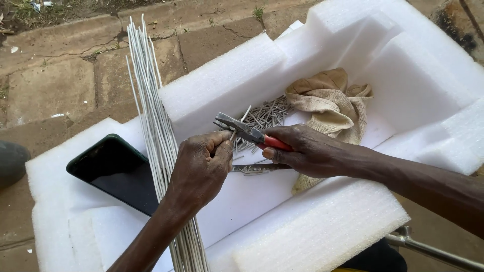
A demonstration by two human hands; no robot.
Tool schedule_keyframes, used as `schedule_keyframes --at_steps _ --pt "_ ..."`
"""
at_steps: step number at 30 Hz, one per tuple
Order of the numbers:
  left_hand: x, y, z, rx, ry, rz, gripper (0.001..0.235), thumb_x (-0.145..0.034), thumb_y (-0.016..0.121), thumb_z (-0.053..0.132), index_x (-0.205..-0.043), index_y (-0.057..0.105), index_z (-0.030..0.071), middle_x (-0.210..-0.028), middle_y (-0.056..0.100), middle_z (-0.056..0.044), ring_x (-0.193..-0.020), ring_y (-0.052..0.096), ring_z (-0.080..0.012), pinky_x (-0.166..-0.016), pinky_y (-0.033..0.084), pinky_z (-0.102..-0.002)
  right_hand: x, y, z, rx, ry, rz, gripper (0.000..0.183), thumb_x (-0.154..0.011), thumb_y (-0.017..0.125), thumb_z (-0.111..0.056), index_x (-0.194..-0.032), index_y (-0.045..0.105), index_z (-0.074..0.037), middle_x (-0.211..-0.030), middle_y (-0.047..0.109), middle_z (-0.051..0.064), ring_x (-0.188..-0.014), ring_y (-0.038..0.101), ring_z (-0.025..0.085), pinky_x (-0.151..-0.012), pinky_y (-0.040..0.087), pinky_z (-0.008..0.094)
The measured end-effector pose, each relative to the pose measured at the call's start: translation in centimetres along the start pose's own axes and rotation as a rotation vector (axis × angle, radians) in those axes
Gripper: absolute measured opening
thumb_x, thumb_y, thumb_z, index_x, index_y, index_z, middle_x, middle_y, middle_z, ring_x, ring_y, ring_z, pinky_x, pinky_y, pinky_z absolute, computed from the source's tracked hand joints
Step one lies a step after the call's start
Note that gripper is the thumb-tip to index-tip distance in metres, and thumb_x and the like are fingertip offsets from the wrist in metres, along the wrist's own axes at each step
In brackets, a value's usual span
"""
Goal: Cutting thin metal rods into smaller segments using pliers over a styrofoam container.
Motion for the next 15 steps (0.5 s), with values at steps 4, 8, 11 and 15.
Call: schedule_keyframes --at_steps 4,8,11,15 --pt "0.2 0.0 1.1 0.016 -0.005 0.017 0.028 -0.096 0.052 0.001 -0.11 0.076 -0.006 -0.053 0.063 -0.011 -0.039 0.043 -0.0079 -0.035 0.035 -0.022 -0.1 -0.1 0.4 -0.002 -0.063 0.008 0.031 -0.1 0.059 -0.033 -0.109 0.072 -0.006 -0.083 0.07 0.019 -0.08 0.074 0.031 -0.07 0.059 0.043" --pt "0.2 0.4 1.1 -0.045 -0.023 0.049 0.028 -0.097 0.052 0.001 -0.111 0.075 -0.005 -0.056 0.067 -0.012 -0.041 0.045 -0.0097 -0.038 0.036 -0.024 -0.2 -0.1 1.0 0.046 -0.115 0.027 0.027 -0.1 0.061 -0.029 -0.105 0.071 -0.003 -0.081 0.067 0.02 -0.074 0.072 0.035 -0.066 0.056 0.045" --pt "-0.2 0.7 0.6 -0.057 -0.034 0.081 0.025 -0.098 0.054 0.003 -0.108 0.077 -0.002 -0.057 0.067 -0.01 -0.042 0.047 -0.0098 -0.039 0.037 -0.023 0.1 -0.4 0.9 0.03 -0.104 0.019 0.024 -0.096 0.068 -0.031 -0.097 0.069 -0.007 -0.074 0.066 0.014 -0.069 0.069 0.03 -0.062 0.055 0.041" --pt "-0.4 0.9 0.3 -0.023 0.015 0.129 0.022 -0.097 0.057 0.002 -0.101 0.078 -0.002 -0.054 0.066 -0.01 -0.041 0.048 -0.0101 -0.038 0.037 -0.022 0.4 -0.8 -0.6 -0.035 -0.004 -0.011 0.027 -0.09 0.075 -0.034 -0.087 0.065 -0.009 -0.069 0.064 0.012 -0.064 0.065 0.027 -0.06 0.052 0.039"
Point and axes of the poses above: each hand's wrist, its own x-axis away from the middle knuckle, its own y-axis out of the palm, z = x × y, the point moved 4 cm from there along -x, towards the middle knuckle
